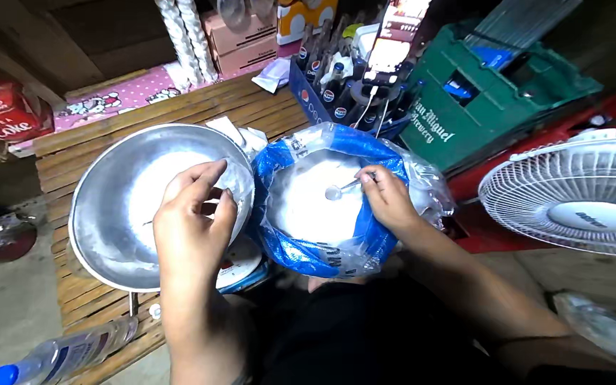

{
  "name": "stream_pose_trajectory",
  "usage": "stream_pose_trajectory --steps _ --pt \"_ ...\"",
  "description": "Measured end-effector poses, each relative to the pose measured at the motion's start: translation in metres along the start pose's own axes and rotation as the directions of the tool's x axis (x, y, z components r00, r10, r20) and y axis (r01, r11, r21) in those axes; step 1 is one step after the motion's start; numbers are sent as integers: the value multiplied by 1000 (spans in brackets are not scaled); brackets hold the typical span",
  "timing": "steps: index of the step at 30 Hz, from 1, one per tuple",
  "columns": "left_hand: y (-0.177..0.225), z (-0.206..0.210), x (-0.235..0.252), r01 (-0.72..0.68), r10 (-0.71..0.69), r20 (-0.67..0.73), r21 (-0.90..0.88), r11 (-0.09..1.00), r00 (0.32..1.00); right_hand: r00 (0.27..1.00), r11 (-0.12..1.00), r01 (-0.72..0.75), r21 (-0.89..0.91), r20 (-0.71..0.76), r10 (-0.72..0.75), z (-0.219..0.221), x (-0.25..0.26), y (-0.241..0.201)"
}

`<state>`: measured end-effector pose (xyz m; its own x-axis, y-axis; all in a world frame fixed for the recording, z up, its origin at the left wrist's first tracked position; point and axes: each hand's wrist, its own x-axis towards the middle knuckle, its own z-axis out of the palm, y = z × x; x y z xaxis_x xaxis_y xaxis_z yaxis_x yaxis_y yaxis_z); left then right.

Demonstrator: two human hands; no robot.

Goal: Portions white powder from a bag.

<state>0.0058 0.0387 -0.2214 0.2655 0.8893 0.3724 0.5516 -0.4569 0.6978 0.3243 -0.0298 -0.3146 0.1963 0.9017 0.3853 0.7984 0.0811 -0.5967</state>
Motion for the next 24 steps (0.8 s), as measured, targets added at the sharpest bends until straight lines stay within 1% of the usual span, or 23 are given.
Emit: stream_pose_trajectory --steps 5,7,10,12,15,17,21,24 --pt "0 1 1 -5 5 6 6 1000 1000 994 988 58 -142 95 -44 13 3 -3" --pt "0 1 1 -4 4 12 3 1000 1000 990 988 54 -147 137 -34 19 4 -3" --pt "1 2 1 0 0 15 13 1000 1000 977 993 6 -120 212 20 28 4 -2" --pt "1 2 2 -8 8 14 17 1000 1000 963 997 -53 -54 261 65 33 3 -3" --pt "1 3 2 -4 4 16 16 1000 1000 953 991 -117 61 287 95 37 1 -3" --pt "0 3 3 -7 7 17 22 1000 1000 939 971 -198 132 310 149 35 3 -2" --pt "1 3 3 -17 16 20 19 1000 1000 885 880 -415 230 326 332 28 5 4" --pt "0 3 3 -24 24 23 18 1000 999 868 820 -485 304 286 407 22 5 9"
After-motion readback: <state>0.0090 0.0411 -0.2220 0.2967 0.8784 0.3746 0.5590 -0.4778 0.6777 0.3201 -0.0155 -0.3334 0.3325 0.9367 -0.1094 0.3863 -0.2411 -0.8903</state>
